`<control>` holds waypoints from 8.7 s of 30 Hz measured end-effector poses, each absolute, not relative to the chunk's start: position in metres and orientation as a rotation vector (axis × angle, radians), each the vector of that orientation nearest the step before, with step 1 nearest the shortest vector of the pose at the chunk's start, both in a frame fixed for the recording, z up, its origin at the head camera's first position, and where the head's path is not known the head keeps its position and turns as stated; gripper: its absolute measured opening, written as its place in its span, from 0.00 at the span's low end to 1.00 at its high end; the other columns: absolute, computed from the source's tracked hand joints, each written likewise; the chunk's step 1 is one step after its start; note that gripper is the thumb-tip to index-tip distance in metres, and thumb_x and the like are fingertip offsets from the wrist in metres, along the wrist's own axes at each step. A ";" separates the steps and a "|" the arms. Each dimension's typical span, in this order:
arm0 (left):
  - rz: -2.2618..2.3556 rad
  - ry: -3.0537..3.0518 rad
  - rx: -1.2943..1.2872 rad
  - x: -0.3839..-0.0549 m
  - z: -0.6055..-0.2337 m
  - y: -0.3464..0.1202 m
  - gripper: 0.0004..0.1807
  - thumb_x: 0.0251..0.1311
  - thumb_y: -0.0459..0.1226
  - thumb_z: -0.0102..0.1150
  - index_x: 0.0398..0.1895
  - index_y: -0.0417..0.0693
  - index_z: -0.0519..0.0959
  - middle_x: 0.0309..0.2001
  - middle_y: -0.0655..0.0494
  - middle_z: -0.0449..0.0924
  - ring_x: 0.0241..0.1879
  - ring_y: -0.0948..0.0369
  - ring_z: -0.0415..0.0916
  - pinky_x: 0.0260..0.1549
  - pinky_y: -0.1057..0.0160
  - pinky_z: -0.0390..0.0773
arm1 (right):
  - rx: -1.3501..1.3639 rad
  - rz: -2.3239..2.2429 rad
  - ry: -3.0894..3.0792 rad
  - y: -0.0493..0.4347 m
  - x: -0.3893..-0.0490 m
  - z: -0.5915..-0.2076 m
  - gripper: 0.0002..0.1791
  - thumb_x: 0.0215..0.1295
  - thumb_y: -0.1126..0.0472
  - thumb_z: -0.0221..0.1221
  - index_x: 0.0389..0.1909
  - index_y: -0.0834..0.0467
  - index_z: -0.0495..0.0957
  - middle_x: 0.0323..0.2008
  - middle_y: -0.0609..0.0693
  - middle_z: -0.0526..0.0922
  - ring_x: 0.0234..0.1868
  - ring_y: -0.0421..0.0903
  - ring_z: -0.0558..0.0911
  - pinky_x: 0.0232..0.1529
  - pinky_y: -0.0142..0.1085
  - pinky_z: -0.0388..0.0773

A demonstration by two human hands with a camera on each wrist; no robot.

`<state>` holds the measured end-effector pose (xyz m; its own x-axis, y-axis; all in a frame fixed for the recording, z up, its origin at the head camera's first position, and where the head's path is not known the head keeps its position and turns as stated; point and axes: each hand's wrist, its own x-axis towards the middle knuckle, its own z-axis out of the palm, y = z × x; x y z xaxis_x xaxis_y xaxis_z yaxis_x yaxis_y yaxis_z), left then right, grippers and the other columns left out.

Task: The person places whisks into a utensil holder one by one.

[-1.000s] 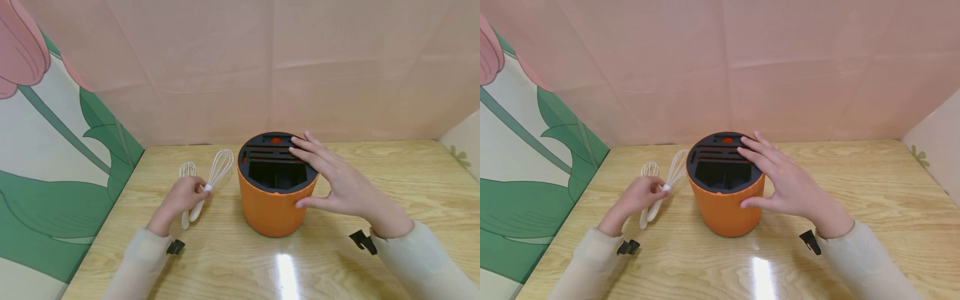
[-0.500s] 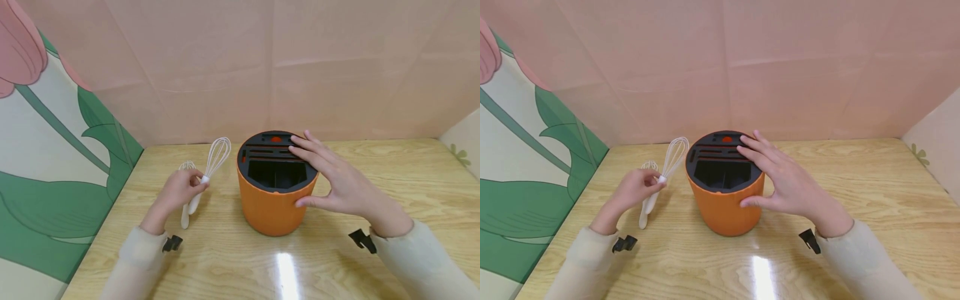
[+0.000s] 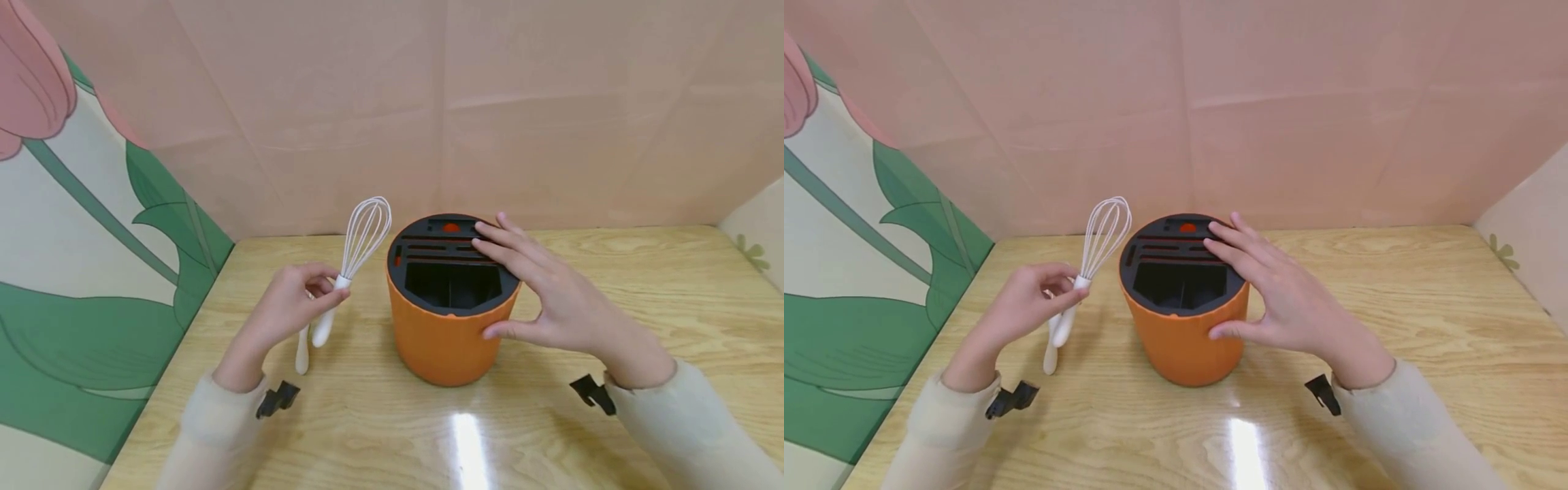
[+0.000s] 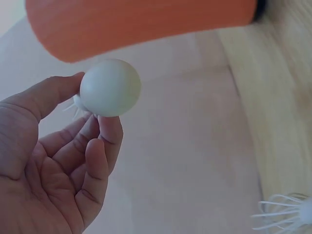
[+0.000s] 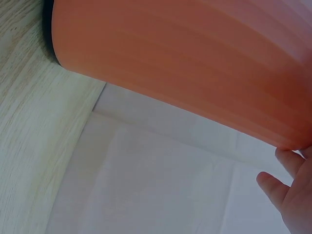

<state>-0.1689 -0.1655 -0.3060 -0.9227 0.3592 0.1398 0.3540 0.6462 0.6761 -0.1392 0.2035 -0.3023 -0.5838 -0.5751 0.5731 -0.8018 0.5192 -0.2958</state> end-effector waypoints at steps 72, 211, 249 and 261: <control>1.921 2.672 1.276 -0.147 -0.227 -0.090 0.17 0.49 0.23 0.72 0.45 0.31 0.82 0.31 0.43 0.87 0.30 0.62 0.83 0.27 0.65 0.80 | 1.140 0.806 -2.341 0.204 -0.146 -0.302 0.56 0.45 0.35 0.73 0.73 0.57 0.64 0.75 0.55 0.62 0.80 0.52 0.50 0.77 0.29 0.48; 0.253 3.276 0.810 -0.154 -0.291 -0.150 0.57 0.55 0.72 0.52 0.79 0.71 0.31 0.80 0.68 0.27 0.79 0.56 0.15 0.66 0.22 0.32 | 1.121 0.774 -2.345 0.208 -0.149 -0.307 0.56 0.45 0.33 0.72 0.73 0.56 0.64 0.75 0.54 0.62 0.78 0.48 0.56 0.74 0.26 0.50; 0.289 3.179 0.308 -0.178 -0.364 -0.219 0.55 0.60 0.73 0.44 0.81 0.58 0.39 0.81 0.52 0.37 0.79 0.46 0.21 0.66 0.22 0.36 | 1.138 0.794 -2.331 0.207 -0.151 -0.310 0.56 0.47 0.32 0.71 0.73 0.56 0.64 0.75 0.55 0.62 0.79 0.47 0.55 0.75 0.26 0.49; 0.193 3.113 0.243 -0.184 -0.386 -0.225 0.58 0.58 0.75 0.42 0.80 0.49 0.45 0.79 0.42 0.46 0.79 0.39 0.25 0.67 0.23 0.39 | 1.131 0.796 -2.339 0.207 -0.151 -0.309 0.56 0.47 0.32 0.71 0.73 0.56 0.64 0.75 0.54 0.61 0.79 0.47 0.54 0.75 0.27 0.49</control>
